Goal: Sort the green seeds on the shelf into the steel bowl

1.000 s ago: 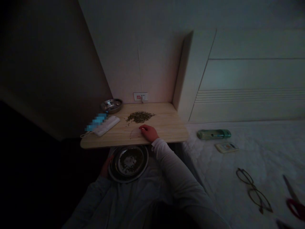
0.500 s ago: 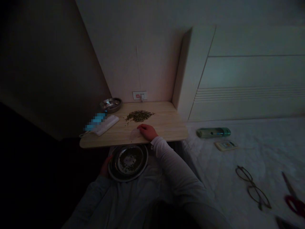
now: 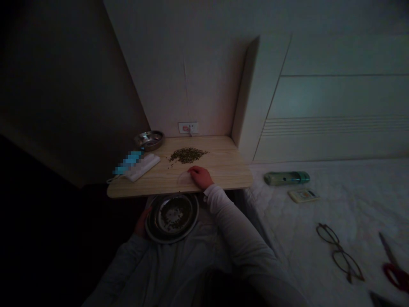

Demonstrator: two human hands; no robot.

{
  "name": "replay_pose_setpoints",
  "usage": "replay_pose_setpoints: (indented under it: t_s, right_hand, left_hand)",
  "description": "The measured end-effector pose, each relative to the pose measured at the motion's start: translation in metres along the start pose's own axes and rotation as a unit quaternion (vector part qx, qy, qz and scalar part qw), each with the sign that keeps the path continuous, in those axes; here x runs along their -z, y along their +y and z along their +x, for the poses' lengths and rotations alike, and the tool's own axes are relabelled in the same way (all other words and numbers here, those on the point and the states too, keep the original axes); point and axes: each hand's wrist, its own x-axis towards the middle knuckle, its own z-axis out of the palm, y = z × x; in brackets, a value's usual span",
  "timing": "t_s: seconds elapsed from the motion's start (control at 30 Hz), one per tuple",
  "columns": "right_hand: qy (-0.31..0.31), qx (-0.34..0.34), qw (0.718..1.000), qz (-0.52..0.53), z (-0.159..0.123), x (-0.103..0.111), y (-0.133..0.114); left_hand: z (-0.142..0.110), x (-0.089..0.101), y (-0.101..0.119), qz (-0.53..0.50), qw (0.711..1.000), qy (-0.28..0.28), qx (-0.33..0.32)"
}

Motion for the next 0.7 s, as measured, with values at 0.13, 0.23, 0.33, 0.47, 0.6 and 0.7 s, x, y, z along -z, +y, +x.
replay_pose_setpoints:
  t_s: [0.13,0.23,0.33,0.47,0.6,0.7]
  right_hand:
    - [0.027,-0.033,0.999,0.001,-0.006,0.004,0.002]
    - [0.034,-0.046,0.998,0.007,-0.015,0.01,0.004]
    - [0.03,-0.047,0.998,0.018,-0.023,0.016,0.005]
    - [0.01,-0.029,0.999,0.012,-0.027,0.017,0.004]
    - [-0.006,-0.024,1.0,0.004,-0.026,0.016,0.004]
    - [-0.018,-0.028,0.999,0.002,-0.027,0.016,0.004]
  left_hand:
    - [-0.002,-0.002,0.001,-0.007,1.0,-0.01,0.004]
    - [-0.003,-0.004,0.002,-0.018,1.0,-0.004,0.017]
    - [-0.003,-0.004,0.003,-0.023,1.0,0.009,0.015]
    - [-0.003,-0.003,0.002,-0.013,1.0,0.003,0.002]
    - [-0.008,-0.007,0.003,-0.004,1.0,0.001,-0.001]
    - [-0.012,-0.009,0.004,-0.003,1.0,0.011,0.0]
